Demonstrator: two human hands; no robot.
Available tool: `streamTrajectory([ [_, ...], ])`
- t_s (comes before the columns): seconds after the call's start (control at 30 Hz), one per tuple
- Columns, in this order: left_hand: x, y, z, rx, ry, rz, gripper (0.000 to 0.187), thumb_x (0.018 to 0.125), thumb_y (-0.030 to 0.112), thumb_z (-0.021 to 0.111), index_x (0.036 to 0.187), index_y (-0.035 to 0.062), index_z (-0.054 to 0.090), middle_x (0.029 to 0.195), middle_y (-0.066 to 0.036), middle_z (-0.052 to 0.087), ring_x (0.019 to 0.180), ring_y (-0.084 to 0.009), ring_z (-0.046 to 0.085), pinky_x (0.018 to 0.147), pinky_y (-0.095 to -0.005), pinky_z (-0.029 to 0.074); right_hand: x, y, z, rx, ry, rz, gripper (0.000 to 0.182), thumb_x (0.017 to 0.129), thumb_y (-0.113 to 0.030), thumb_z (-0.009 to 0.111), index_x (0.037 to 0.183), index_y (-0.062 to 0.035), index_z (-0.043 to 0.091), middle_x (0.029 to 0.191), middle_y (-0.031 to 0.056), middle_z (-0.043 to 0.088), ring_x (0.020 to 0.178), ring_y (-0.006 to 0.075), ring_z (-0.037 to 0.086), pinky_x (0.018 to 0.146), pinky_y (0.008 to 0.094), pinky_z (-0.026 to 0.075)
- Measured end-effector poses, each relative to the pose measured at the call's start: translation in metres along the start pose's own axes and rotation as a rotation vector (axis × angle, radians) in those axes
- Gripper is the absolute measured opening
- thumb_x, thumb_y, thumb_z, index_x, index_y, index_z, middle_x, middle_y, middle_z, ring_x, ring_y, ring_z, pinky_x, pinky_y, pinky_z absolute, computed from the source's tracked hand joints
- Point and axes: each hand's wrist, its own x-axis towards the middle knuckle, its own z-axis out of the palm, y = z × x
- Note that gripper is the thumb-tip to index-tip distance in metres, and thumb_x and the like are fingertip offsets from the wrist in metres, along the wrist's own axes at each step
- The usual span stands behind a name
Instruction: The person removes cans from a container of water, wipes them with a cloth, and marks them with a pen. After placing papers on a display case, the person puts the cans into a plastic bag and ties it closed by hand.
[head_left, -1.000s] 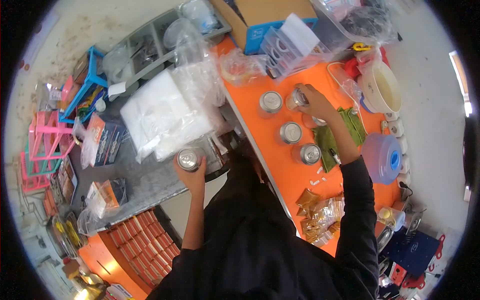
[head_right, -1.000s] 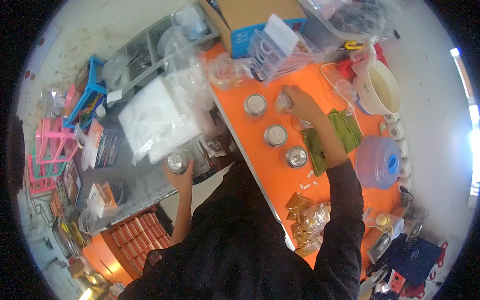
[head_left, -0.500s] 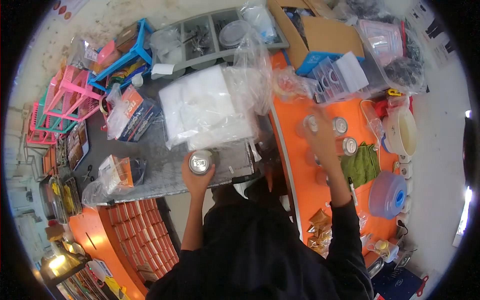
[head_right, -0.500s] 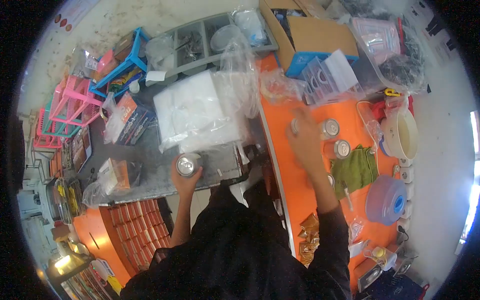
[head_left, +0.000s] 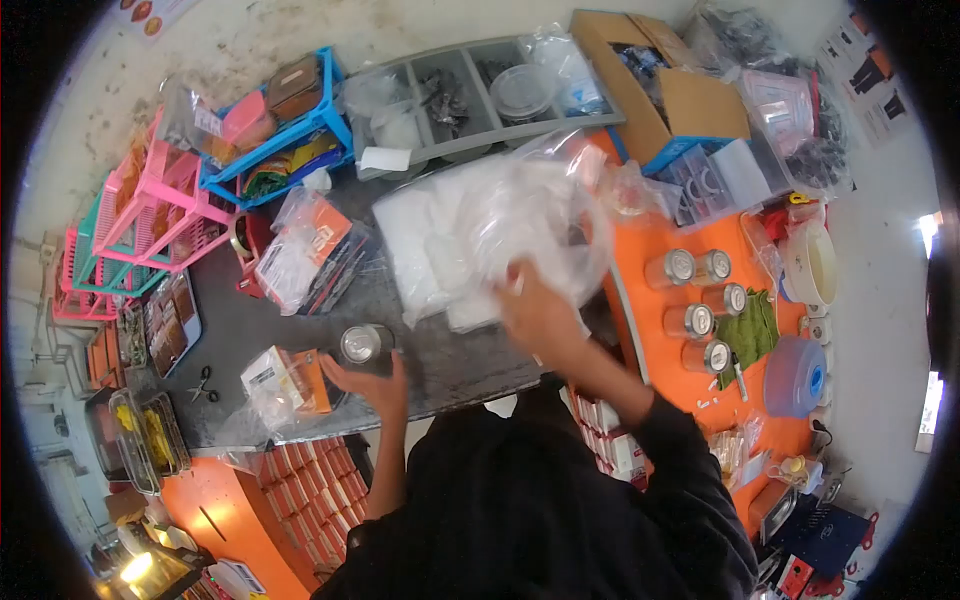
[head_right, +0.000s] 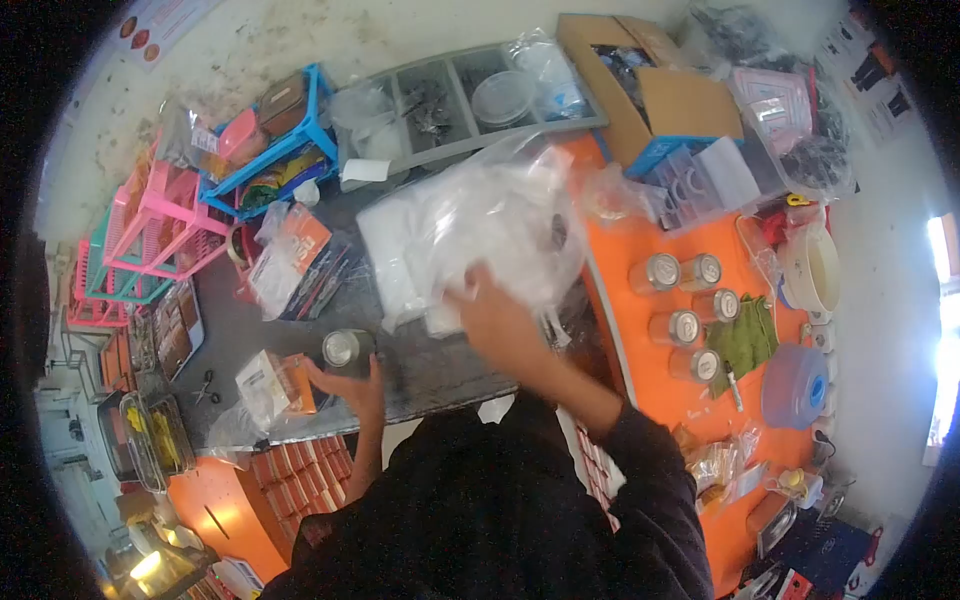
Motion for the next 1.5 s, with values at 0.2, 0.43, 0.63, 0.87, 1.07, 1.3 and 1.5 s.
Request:
streamTrajectory([
  [0.2,0.041,0.121,-0.037,-0.414,-0.823,0.654,0.019,0.071,0.005,0.063,0.089,0.0076,0.056,0.100,-0.004,0.054,0.091,-0.0333,0.055,0.081,-0.0428,0.044,-0.064,-0.024,0.107,0.171,-0.152,-0.122,0.035,0.076,-0.008,0.055,0.111,-0.0060,0.055,0.095,0.0184,0.055,0.074,0.0355,0.060,0.069,0.0451,0.049],
  [0.43,-0.007,0.082,0.027,-0.068,-1.247,0.201,0.046,0.072,0.012,0.064,0.117,0.0113,0.054,0.114,-0.016,0.052,0.111,-0.0337,0.051,0.091,-0.0437,0.042,-0.047,-0.005,0.046,0.008,-0.276,0.078,0.017,0.079,-0.009,0.049,0.092,-0.0017,0.057,0.088,0.0182,0.061,0.080,0.0379,0.060,0.068,0.0472,0.047],
  [0.63,0.003,0.096,0.020,0.381,-0.842,0.391,0.050,0.071,0.023,0.072,0.117,0.0140,0.055,0.143,-0.024,0.023,0.135,-0.0427,0.017,0.105,-0.0608,0.016,-0.031,0.057,0.096,0.028,-0.176,0.085,0.017,0.079,-0.012,0.051,0.087,-0.0004,0.060,0.084,0.0203,0.063,0.080,0.0381,0.061,0.070,0.0460,0.049],
  [0.87,-0.068,0.109,-0.017,-0.070,-0.266,1.209,0.031,0.074,0.018,0.067,0.103,0.0092,0.059,0.108,-0.006,0.054,0.101,-0.0245,0.053,0.086,-0.0456,0.043,-0.032,0.078,0.149,-0.186,0.031,0.054,0.059,0.084,-0.028,0.054,0.136,-0.0077,0.036,0.128,0.0174,0.047,0.108,0.0284,0.052,0.082,0.0400,0.045],
  [1.07,-0.061,0.129,0.002,0.113,-1.039,0.614,0.034,0.071,0.015,0.065,0.102,0.0041,0.057,0.105,-0.014,0.055,0.096,-0.0294,0.056,0.082,-0.0418,0.046,-0.036,0.080,0.119,-0.331,-0.337,-0.141,0.076,0.070,-0.033,0.071,0.135,-0.0107,0.038,0.135,0.0149,0.041,0.121,0.0287,0.043,0.094,0.0414,0.040],
  [1.3,0.009,0.147,-0.054,0.631,-0.847,0.532,0.042,0.074,0.015,0.060,0.113,0.0009,0.055,0.120,-0.016,0.050,0.112,-0.0308,0.048,0.090,-0.0452,0.040,-0.039,0.060,0.029,-0.259,-0.422,-0.630,0.052,0.069,-0.029,0.070,0.115,-0.0104,0.055,0.120,0.0144,0.053,0.114,0.0302,0.048,0.090,0.0451,0.042],
  [1.5,-0.048,0.159,-0.061,0.449,-0.780,0.847,0.031,0.076,0.011,0.057,0.106,0.0055,0.060,0.114,-0.006,0.056,0.102,-0.0240,0.054,0.081,-0.0365,0.045,-0.036,0.045,0.093,-0.177,-0.441,-0.071,0.039,0.080,-0.036,0.049,0.091,-0.0003,0.062,0.095,0.0202,0.063,0.091,0.0321,0.061,0.078,0.0484,0.046],
])
